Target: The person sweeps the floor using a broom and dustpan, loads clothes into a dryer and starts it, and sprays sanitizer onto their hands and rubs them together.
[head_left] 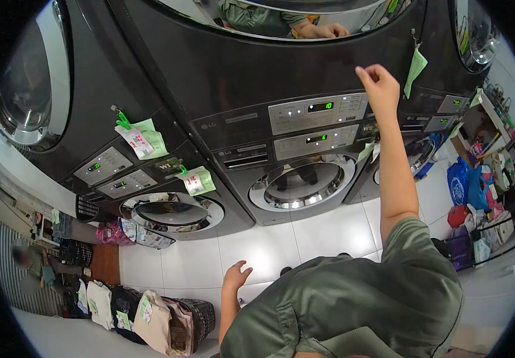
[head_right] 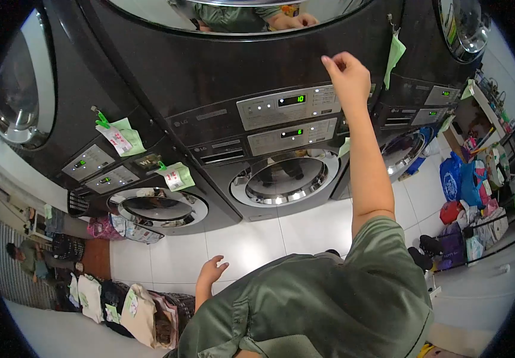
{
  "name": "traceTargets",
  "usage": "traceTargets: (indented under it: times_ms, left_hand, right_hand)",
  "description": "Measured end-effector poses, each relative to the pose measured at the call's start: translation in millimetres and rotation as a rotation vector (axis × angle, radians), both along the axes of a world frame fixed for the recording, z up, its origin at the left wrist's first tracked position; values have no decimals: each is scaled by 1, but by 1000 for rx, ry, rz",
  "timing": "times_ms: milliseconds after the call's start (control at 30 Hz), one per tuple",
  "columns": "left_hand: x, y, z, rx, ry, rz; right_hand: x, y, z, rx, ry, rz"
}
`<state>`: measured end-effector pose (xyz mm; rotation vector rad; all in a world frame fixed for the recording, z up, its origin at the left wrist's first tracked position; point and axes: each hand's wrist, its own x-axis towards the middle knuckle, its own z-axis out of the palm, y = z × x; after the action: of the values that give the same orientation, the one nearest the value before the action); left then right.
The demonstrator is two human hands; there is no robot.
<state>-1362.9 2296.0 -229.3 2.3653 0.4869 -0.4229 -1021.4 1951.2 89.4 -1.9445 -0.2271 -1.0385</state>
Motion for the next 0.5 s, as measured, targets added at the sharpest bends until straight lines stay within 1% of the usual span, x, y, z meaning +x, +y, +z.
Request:
traceTargets:
  times_ms: [33, 67, 133, 167, 200, 267, 300, 333, 433, 500]
  left_hand:
    - [-8, 4, -7, -2, 3, -5]
    - [-19, 9, -16, 15, 36, -34]
    - [-35, 17, -28, 28, 46, -51]
    - [-40, 21, -28, 51, 122, -52]
    - [-45, 25, -29, 74, 206, -51]
    - [-40, 31, -19, 81, 223, -23]
    - [-40, 35, -15, 88, 256, -16]
    - [-38, 37, -13, 85, 260, -18]
    - [-24, 37, -7, 132, 41, 29]
    - [-17, 30, 2, 92, 49, 43]
  right_hand:
    - [3, -7, -12, -82, 79, -79]
    - [1, -11, -21, -154, 171, -78]
    - [-6, -6, -22, -145, 192, -67]
    - [-9, 1, -12, -31, 129, 26]
    - [-9, 12, 3, -33, 114, 41]
    - [-23, 34, 41, 24, -66, 195]
    - [-25, 43, 54, 31, -93, 312]
    - [-29, 52, 66, -1, -96, 324]
    - [-23, 78, 84, 36, -124, 376]
    - [-20, 104, 104, -121, -246, 333]
